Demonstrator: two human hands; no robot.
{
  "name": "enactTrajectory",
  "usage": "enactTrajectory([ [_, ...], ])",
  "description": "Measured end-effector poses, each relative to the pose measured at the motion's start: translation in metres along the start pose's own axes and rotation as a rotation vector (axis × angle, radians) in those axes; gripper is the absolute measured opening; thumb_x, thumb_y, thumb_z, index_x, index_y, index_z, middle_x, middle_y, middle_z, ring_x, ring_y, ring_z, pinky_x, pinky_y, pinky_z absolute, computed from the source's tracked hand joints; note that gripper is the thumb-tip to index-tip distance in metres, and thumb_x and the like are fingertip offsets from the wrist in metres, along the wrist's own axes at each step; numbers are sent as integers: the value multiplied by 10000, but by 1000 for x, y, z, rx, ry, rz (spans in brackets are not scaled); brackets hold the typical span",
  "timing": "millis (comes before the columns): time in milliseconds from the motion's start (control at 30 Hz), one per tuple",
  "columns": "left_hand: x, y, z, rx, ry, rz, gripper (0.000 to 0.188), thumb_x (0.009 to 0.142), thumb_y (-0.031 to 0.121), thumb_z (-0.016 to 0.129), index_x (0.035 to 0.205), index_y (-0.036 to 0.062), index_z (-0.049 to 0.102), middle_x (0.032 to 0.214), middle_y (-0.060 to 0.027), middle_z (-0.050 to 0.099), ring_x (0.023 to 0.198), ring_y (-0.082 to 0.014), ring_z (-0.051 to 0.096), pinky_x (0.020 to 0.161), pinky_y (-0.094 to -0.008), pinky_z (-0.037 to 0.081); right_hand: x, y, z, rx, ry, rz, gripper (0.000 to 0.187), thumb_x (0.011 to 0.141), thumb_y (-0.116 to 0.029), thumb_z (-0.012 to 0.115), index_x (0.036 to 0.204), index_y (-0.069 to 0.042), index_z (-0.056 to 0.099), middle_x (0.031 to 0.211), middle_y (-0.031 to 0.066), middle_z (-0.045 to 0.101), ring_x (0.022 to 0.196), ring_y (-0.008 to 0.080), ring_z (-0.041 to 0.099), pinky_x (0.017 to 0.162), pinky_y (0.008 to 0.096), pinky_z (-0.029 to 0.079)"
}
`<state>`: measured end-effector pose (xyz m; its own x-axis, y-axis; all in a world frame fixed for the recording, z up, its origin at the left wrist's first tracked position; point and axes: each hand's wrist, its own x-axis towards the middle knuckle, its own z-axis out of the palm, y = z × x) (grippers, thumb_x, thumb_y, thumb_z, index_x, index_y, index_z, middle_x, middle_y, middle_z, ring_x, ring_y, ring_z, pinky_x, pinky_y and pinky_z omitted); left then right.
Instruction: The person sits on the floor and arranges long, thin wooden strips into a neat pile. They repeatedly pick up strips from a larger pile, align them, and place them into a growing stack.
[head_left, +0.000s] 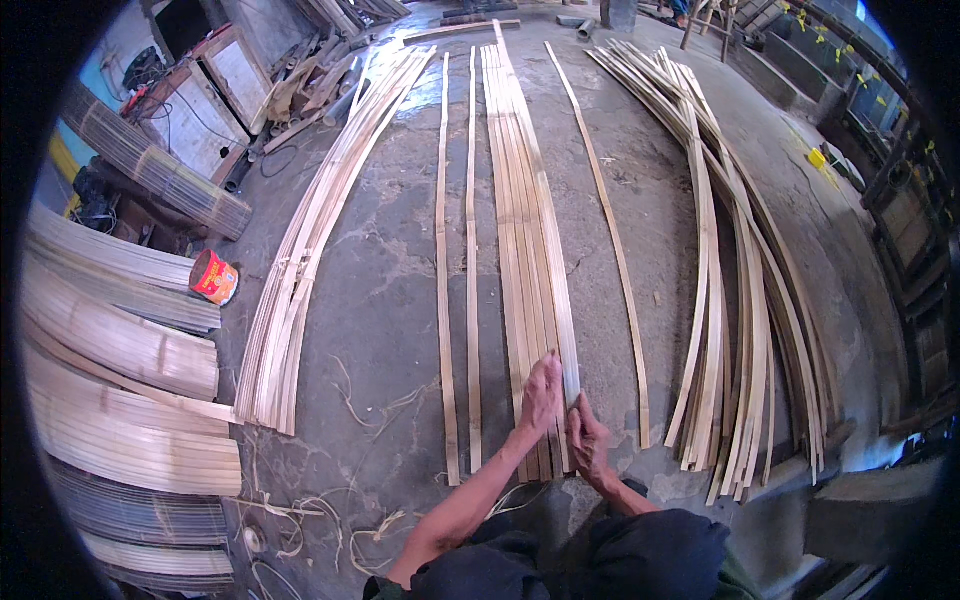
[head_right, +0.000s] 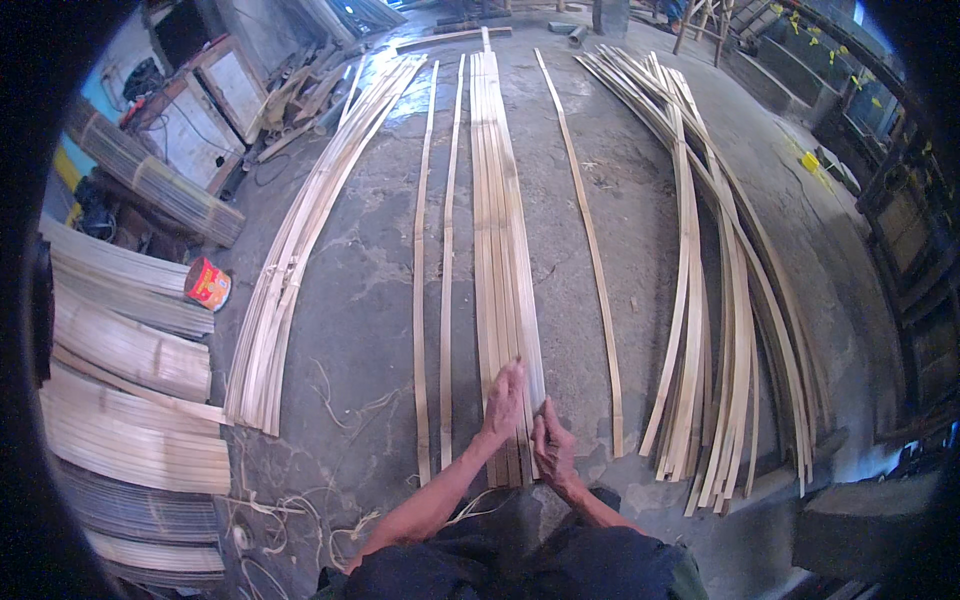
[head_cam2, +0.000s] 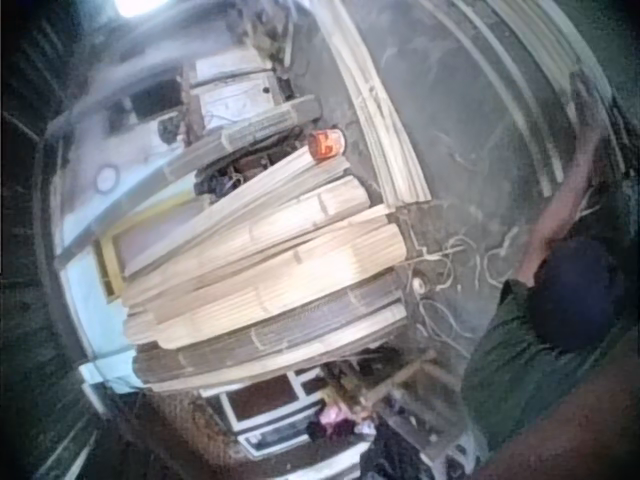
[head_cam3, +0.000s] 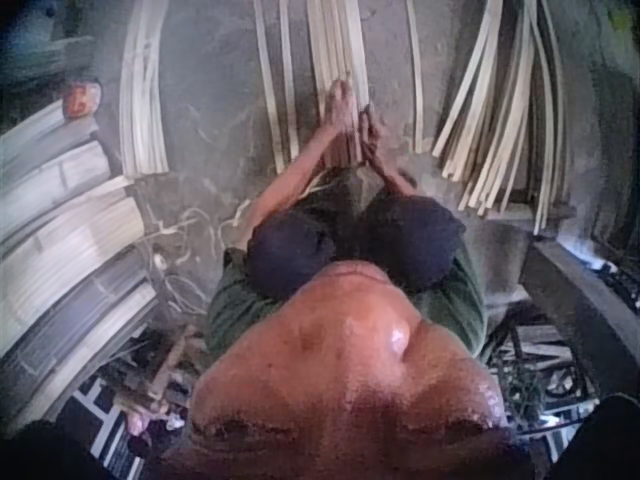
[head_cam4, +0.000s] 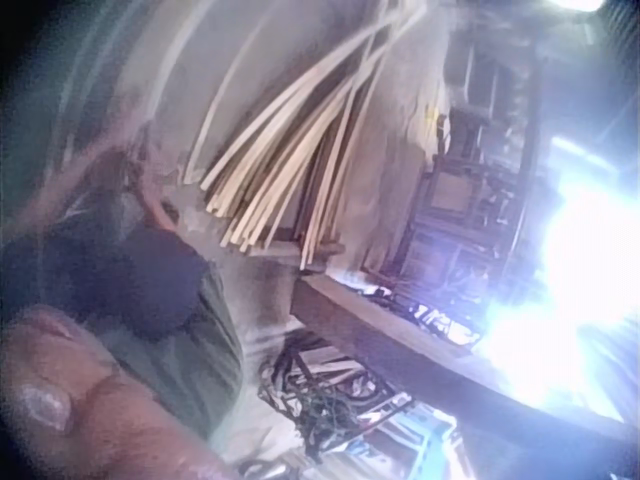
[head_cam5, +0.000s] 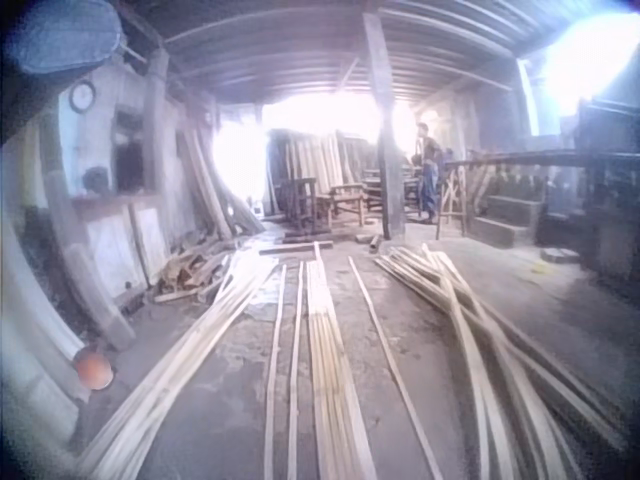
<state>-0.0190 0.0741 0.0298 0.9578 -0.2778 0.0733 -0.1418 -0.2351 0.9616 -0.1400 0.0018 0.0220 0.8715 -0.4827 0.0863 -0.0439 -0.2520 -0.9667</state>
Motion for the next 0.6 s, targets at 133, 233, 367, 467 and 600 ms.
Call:
enactTrajectory([
  [133, 25, 9, -20, -289, 1, -267, 501, 996, 354, 505, 1337, -12, 478, 972, -195, 663, 841, -226, 675, 770, -364, 528, 9, -39, 36, 69, -118, 218, 441, 1017, -121, 472, 1447, -45, 408, 757, -21, 487, 659, 61, 442, 593, 216, 411],
  [233, 33, 13, -32, -34, 113, -307, 527, 990, 318, 507, 1391, -16, 429, 893, -170, 673, 721, -175, 660, 683, -343, 527, 11, -27, 62, 59, -206, 171, 432, 1028, -155, 440, 1452, -81, 395, 878, 79, 601, 793, 109, 539, 697, 270, 471],
  [367, 30, -48, -65, 86, 205, -323, 534, 935, 262, 537, 1356, -58, 466, 927, -253, 651, 776, -333, 641, 744, -426, 503, 11, -23, 85, -14, -455, 131, 455, 1027, -181, 427, 1474, -131, 353, 1022, 181, 661, 873, 182, 605, 782, 318, 484],
  [467, 19, -73, -70, 216, 209, -244, 528, 920, 248, 548, 1337, -69, 483, 979, -290, 636, 870, -395, 634, 781, -456, 487, -3, -13, 82, -135, -572, 163, 498, 1001, -177, 444, 1484, -185, 322, 1120, 232, 640, 966, 321, 654, 822, 366, 493],
  [600, 4, -63, -58, 253, 143, -217, 503, 917, 211, 562, 1329, -70, 492, 991, -296, 626, 930, -405, 625, 807, -456, 484, -10, -14, 66, -136, -595, 142, 521, 975, -152, 443, 1480, -202, 325, 1019, 292, 627, 923, 413, 654, 776, 437, 495],
])
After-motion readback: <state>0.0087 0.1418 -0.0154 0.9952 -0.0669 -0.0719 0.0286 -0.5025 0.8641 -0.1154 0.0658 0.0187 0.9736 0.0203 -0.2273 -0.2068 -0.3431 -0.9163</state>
